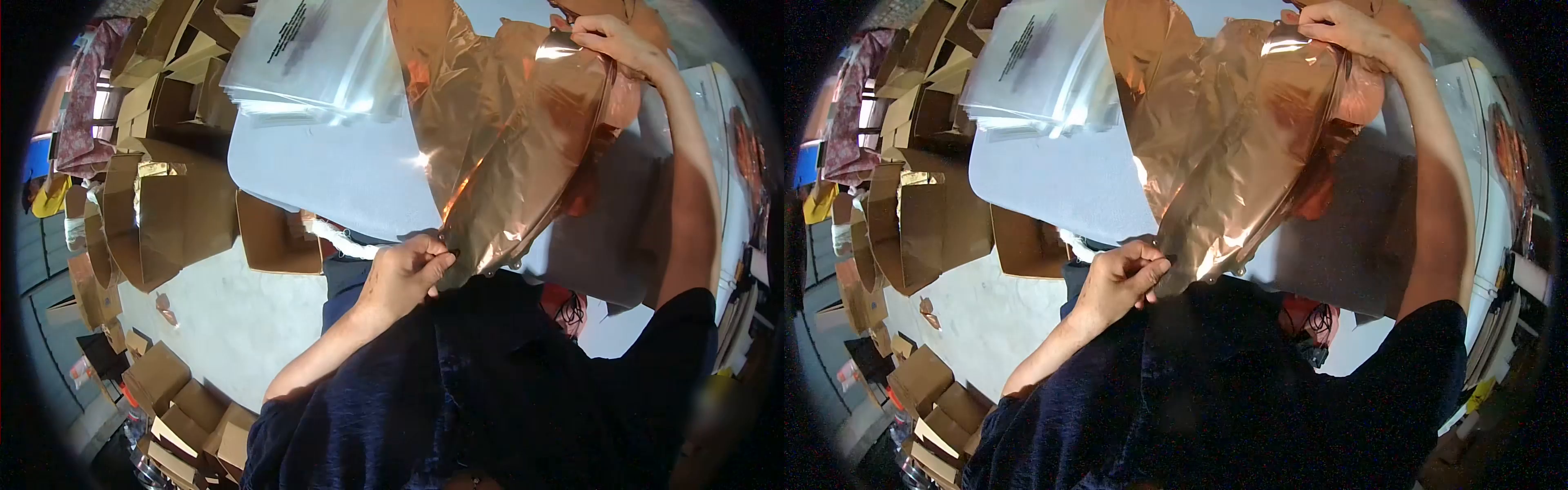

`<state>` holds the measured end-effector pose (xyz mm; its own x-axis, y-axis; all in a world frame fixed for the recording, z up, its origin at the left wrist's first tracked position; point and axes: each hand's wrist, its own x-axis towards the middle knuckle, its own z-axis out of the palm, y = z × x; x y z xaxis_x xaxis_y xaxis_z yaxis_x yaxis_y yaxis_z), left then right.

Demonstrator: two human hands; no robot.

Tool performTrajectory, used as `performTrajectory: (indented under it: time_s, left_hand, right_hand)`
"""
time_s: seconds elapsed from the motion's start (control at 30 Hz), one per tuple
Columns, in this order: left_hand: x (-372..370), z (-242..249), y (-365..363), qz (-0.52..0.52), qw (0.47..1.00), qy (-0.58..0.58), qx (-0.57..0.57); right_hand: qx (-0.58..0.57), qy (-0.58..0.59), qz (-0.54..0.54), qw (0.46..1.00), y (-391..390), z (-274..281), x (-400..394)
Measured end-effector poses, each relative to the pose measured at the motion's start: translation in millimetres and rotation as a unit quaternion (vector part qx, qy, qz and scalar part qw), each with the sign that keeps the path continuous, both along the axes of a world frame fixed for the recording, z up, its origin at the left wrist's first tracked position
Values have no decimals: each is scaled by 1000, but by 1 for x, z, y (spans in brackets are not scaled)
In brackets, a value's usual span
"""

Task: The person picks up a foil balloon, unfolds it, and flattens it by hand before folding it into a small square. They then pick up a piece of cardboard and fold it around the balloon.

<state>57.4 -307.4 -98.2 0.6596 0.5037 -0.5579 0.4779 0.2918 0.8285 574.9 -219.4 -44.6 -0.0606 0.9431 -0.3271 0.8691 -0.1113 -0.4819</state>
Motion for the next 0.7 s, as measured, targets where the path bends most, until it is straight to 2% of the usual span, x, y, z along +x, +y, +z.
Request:
performTrajectory:
  time_s: [0.17,0.27,0.33,0.43,0.57,0.67,0.7]
  left_hand:
    - [-2,-14,-14,6,997,-57,55]
    - [1,-22,-16,48,994,-77,-55]
    - [1,-23,-15,41,993,-64,-88]
    - [1,-23,-14,42,992,-44,-114]
    - [-3,-28,-16,73,989,-55,-115]
    - [-6,-20,-12,78,984,-28,-156]
    - [-7,-21,-12,84,989,-43,-112]
  right_hand:
    - [-12,0,-32,999,0,9,-18]
    - [-32,-39,-52,997,0,37,-39]
    - [3,-44,-63,997,0,42,-52]
    - [-21,-94,-69,993,5,49,-69]
    - [-12,-45,-80,996,7,48,-80]
    - [-27,-7,-108,994,5,51,-91]
    - [-36,19,-121,992,7,45,-85]
